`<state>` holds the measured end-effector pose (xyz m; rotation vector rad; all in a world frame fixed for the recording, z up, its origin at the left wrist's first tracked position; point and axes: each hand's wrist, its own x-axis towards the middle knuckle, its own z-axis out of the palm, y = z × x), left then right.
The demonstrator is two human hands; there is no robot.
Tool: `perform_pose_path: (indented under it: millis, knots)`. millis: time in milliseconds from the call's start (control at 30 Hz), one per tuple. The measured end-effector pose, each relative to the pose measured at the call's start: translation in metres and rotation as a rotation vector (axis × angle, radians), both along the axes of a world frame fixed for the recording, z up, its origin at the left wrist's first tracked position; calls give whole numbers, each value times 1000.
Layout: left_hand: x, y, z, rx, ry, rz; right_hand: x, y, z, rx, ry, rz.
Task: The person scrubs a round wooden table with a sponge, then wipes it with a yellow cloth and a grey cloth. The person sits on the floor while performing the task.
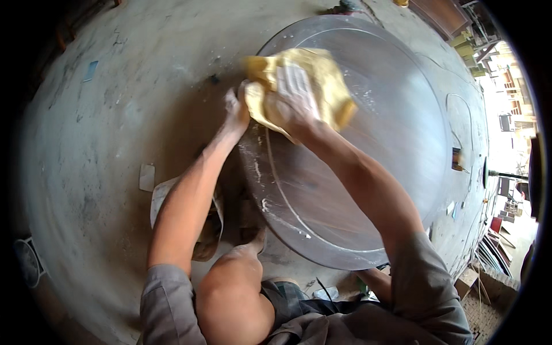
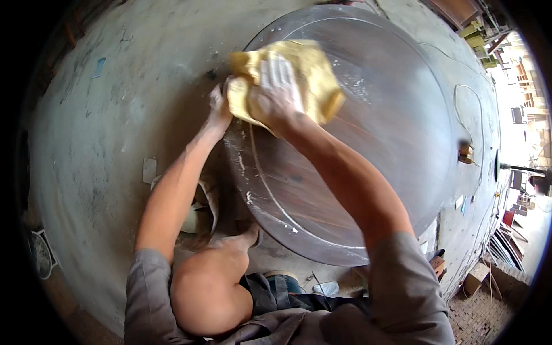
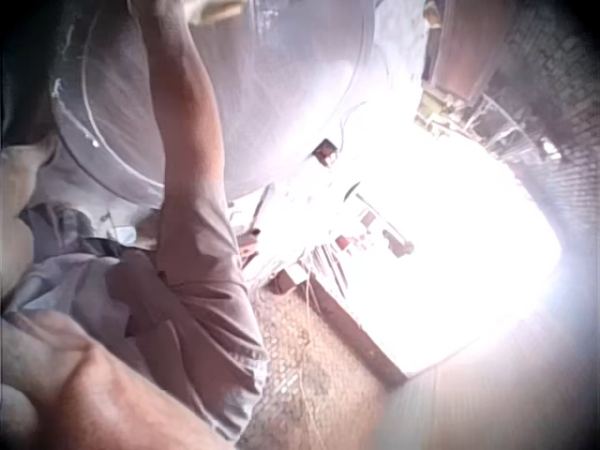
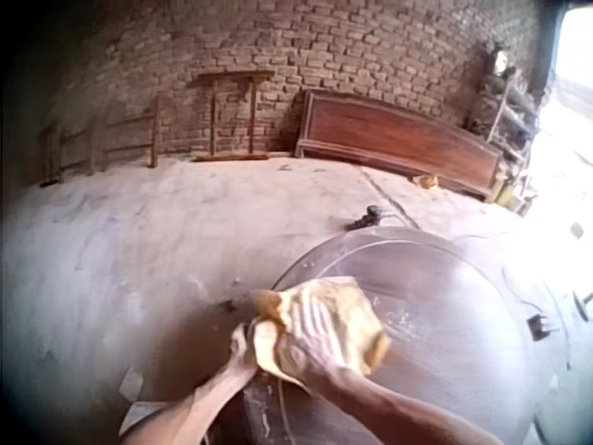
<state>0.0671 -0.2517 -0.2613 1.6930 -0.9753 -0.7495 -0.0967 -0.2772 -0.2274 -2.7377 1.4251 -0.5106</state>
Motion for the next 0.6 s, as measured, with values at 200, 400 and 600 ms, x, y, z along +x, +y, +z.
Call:
perform_pose_path:
  millis: [200,400,600]
  knots:
    - [20,18,15,140,-103,-57,-136,55,59,604,-279,-318]
    - [11,11,31,194,-171,-63,-79,9,36,172,96,-374]
    - [26,20,15,164,-266,-29,-35,-43,14,62,62,59]
